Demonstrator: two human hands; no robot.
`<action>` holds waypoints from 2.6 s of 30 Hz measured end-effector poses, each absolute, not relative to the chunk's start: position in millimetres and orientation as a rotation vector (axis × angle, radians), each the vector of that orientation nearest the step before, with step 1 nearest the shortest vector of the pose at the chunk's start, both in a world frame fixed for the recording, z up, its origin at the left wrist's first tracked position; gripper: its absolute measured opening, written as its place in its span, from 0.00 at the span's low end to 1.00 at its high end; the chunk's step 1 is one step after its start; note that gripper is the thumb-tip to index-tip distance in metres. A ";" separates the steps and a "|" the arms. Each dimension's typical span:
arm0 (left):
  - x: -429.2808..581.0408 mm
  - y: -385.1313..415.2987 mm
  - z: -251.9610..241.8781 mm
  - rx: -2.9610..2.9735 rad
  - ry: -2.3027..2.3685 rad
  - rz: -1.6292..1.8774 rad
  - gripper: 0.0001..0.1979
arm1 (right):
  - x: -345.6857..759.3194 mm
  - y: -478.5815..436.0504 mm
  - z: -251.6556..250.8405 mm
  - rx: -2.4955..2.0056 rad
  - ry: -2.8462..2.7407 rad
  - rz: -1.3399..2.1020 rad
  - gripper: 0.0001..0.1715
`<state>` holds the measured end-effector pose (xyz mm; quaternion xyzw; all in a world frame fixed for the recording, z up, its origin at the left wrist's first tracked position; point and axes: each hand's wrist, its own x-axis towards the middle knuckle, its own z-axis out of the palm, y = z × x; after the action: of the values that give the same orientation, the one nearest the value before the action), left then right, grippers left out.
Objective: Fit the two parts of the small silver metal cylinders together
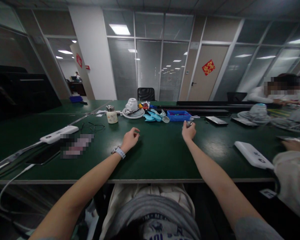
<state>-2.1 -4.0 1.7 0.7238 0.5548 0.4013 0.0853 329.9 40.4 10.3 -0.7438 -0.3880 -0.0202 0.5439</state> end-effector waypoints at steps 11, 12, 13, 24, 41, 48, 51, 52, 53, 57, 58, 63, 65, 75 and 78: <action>10.6 -20.3 16.2 2.354 1.228 1.473 0.10 | 205.9 -1.7 3.7 -1.246 -1.929 0.112 0.18; 12.6 -22.5 17.5 2.369 1.190 1.489 0.11 | 202.6 -4.5 3.3 -1.258 -1.946 0.093 0.18; 14.5 -24.4 18.4 2.381 1.163 1.493 0.12 | 200.5 -7.2 3.0 -1.270 -1.964 0.071 0.18; 22.8 -29.9 20.3 2.451 1.144 1.466 0.10 | 196.4 -16.1 3.7 -1.274 -2.102 -0.065 0.19; 9.4 -17.7 14.9 2.303 1.351 1.350 0.12 | 202.9 -15.9 4.2 -1.262 -1.962 0.258 0.19; -2.2 -8.7 8.0 2.362 1.456 1.112 0.12 | 217.3 -7.1 4.0 -1.142 -1.930 0.764 0.37; -0.3 -9.4 8.0 2.398 1.463 1.067 0.13 | 222.0 -4.0 4.4 -1.078 -1.838 0.991 0.33; 0.2 -9.6 8.1 2.406 1.470 1.052 0.13 | 222.6 -3.5 4.5 -1.066 -1.811 1.030 0.30; 0.5 -9.7 8.0 2.408 1.481 1.039 0.13 | 222.9 -3.3 4.5 -1.059 -1.789 1.053 0.29; -0.3 -8.7 7.6 2.394 1.524 1.020 0.14 | 221.9 -3.3 4.8 -1.058 -1.747 1.083 0.24; -0.8 -8.4 7.5 2.393 1.531 1.018 0.14 | 221.7 -3.2 4.9 -1.062 -1.743 1.086 0.23; -2.5 -7.8 7.4 2.401 1.543 0.988 0.15 | 222.3 0.2 4.6 -1.064 -1.746 1.098 0.18; -2.3 -8.2 7.7 2.399 1.540 0.987 0.14 | 223.1 2.7 3.8 -1.096 -1.779 1.050 0.16; -2.5 -6.2 4.7 2.334 1.530 0.985 0.15 | 224.2 11.8 0.8 -1.217 -1.818 0.857 0.15; -3.5 -5.3 3.9 2.311 1.519 0.988 0.15 | 224.5 12.5 -1.6 -1.181 -1.870 0.774 0.10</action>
<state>-3.5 -5.3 3.9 0.7828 0.5146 0.3347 0.1023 224.5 12.5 -1.6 -0.4644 -0.7353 0.3044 0.3887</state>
